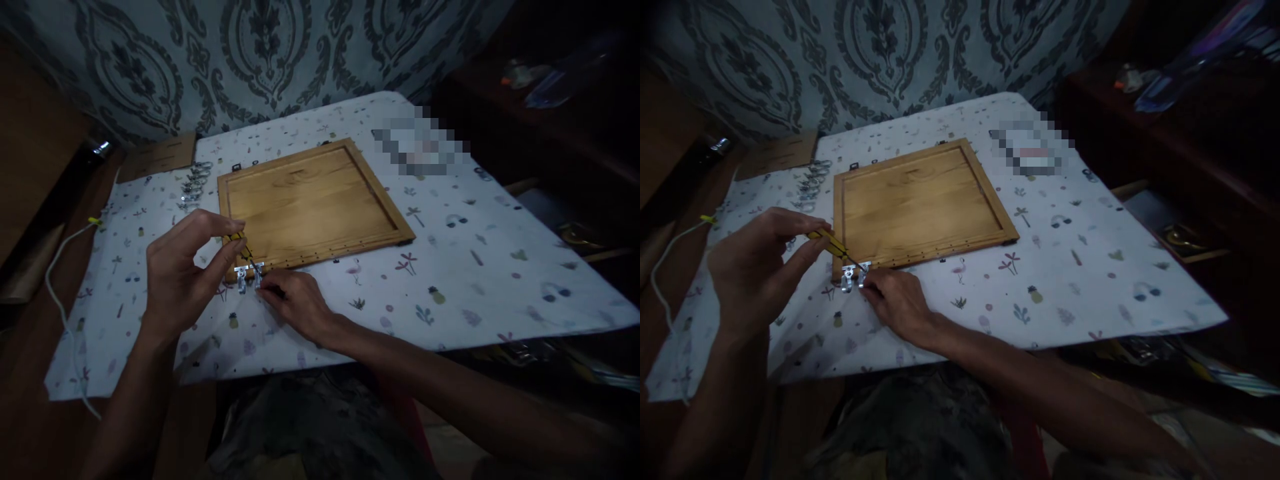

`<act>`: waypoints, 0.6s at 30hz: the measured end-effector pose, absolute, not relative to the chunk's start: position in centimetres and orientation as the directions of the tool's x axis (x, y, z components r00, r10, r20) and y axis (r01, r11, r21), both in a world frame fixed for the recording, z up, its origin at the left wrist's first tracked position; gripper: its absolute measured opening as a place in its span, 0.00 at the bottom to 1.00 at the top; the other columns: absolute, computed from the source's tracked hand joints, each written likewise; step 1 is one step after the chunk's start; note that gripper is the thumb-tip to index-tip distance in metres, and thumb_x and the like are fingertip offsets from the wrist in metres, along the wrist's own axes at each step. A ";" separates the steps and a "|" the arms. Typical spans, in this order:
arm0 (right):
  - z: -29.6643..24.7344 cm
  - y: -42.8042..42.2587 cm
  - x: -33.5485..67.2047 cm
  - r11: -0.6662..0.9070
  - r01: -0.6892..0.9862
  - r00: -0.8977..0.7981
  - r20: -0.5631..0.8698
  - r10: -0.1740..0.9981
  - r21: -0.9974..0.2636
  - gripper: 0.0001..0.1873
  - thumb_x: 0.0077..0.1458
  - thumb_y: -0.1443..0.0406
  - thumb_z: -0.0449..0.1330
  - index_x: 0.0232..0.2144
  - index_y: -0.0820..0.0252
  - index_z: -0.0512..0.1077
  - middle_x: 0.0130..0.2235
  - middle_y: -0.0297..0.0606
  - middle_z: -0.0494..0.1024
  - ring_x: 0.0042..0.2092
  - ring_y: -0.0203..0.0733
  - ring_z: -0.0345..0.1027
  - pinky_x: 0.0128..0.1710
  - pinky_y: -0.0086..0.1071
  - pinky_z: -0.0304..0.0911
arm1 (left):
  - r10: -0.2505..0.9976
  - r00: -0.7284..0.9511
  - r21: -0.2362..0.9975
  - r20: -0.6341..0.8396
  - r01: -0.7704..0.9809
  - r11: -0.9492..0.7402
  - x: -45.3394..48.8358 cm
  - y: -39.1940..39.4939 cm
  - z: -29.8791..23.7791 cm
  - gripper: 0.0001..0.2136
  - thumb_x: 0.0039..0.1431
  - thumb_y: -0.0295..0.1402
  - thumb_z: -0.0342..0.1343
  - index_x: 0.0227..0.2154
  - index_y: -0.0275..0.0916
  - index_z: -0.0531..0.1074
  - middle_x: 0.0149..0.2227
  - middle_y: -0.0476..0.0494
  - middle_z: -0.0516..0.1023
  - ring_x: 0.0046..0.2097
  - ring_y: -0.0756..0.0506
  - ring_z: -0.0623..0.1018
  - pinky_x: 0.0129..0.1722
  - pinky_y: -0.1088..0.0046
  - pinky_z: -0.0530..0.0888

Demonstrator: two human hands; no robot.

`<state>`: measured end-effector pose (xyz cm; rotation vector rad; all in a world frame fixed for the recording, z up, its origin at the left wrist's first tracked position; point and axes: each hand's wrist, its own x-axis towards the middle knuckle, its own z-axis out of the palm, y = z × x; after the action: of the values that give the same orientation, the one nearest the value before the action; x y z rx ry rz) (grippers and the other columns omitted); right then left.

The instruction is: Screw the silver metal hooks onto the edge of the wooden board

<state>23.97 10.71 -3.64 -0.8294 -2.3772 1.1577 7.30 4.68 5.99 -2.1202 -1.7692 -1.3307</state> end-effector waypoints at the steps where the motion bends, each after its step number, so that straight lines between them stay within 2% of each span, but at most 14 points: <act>1: -3.7 10.7 24.0 0.487 0.348 -0.757 0.066 0.650 -0.801 0.04 0.61 0.69 0.66 0.37 0.58 0.81 0.36 0.38 0.85 0.37 0.41 0.76 0.37 0.31 0.62 | 0.751 -0.039 0.433 0.659 0.836 -0.336 7.4 4.7 5.9 0.05 0.63 0.31 0.66 0.40 0.45 0.77 0.39 0.50 0.83 0.41 0.45 0.84 0.43 0.65 0.81; 6: -3.6 10.7 24.0 0.488 0.326 -0.757 0.086 0.648 -0.810 0.04 0.61 0.70 0.65 0.36 0.59 0.81 0.36 0.37 0.85 0.36 0.40 0.76 0.37 0.31 0.62 | 0.715 -0.045 0.361 0.698 0.884 -0.296 7.9 4.4 5.9 0.08 0.61 0.31 0.68 0.40 0.47 0.77 0.38 0.51 0.83 0.40 0.45 0.83 0.40 0.65 0.81; 9: -3.5 10.7 24.0 0.484 0.321 -0.757 0.086 0.648 -0.814 0.04 0.60 0.70 0.66 0.36 0.59 0.81 0.34 0.37 0.85 0.35 0.41 0.76 0.37 0.31 0.62 | 0.734 -0.082 0.391 0.674 0.882 -0.261 8.1 4.3 6.0 0.06 0.62 0.30 0.67 0.40 0.48 0.77 0.37 0.52 0.84 0.39 0.44 0.83 0.40 0.63 0.81; 13: -3.5 10.7 24.0 0.474 0.329 -0.752 0.077 0.655 -0.817 0.03 0.61 0.69 0.66 0.35 0.58 0.81 0.34 0.37 0.85 0.35 0.41 0.76 0.36 0.32 0.62 | 0.769 -0.068 0.453 0.635 0.839 -0.300 7.7 4.4 6.0 0.05 0.63 0.31 0.66 0.40 0.47 0.78 0.39 0.51 0.85 0.41 0.44 0.84 0.42 0.63 0.82; 18: -3.6 10.8 24.1 0.483 0.311 -0.765 0.086 0.639 -0.819 0.04 0.62 0.69 0.65 0.36 0.59 0.81 0.35 0.39 0.85 0.37 0.43 0.77 0.38 0.33 0.63 | 0.769 -0.106 0.475 0.630 0.837 -0.274 7.2 4.6 5.4 0.06 0.63 0.32 0.66 0.42 0.49 0.79 0.41 0.51 0.84 0.43 0.44 0.84 0.47 0.61 0.82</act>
<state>24.06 10.78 -3.64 -0.7937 -2.3528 1.1849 7.19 4.60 5.44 -2.0475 -1.8444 -1.3409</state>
